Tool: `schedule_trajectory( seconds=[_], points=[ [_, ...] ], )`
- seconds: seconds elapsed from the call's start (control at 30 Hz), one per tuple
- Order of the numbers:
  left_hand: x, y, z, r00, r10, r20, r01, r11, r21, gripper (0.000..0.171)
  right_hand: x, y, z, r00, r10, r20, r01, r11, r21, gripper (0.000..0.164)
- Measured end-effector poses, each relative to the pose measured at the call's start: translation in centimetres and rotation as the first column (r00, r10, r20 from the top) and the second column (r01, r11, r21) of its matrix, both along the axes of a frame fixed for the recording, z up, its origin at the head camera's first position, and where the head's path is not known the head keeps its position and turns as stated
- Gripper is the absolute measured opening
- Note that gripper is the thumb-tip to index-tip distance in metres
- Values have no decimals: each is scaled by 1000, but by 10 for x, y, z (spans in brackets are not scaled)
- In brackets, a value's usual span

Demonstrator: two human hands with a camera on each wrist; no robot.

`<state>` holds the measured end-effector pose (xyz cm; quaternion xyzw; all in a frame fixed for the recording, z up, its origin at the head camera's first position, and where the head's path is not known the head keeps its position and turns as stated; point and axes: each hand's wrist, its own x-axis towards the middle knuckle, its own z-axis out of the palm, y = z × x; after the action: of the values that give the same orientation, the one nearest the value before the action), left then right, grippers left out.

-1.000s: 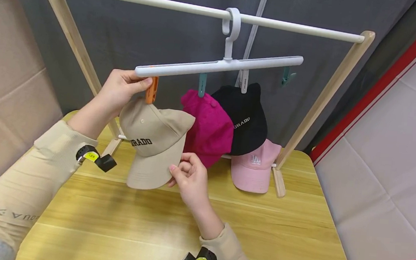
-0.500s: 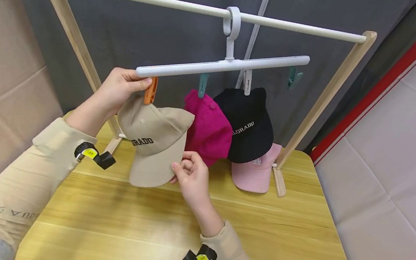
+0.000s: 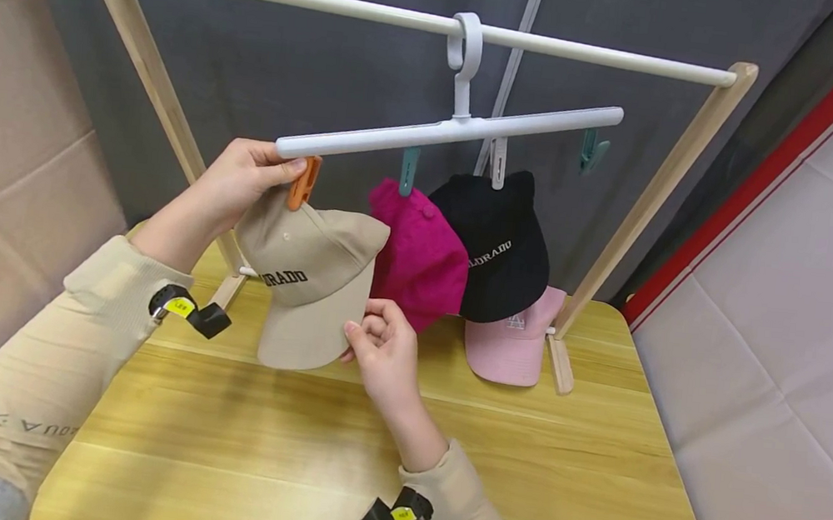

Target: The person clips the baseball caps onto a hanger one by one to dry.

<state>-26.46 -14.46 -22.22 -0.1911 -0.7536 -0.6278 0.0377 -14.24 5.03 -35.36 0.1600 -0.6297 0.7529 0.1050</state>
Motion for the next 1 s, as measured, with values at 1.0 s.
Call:
schedule_trajectory(
  seconds=[1.0],
  points=[
    [-2, -2, -13, 990, 125, -66, -134, 981, -141, 36, 1, -7, -11, 992, 96, 87, -98, 995, 22, 36]
  ],
)
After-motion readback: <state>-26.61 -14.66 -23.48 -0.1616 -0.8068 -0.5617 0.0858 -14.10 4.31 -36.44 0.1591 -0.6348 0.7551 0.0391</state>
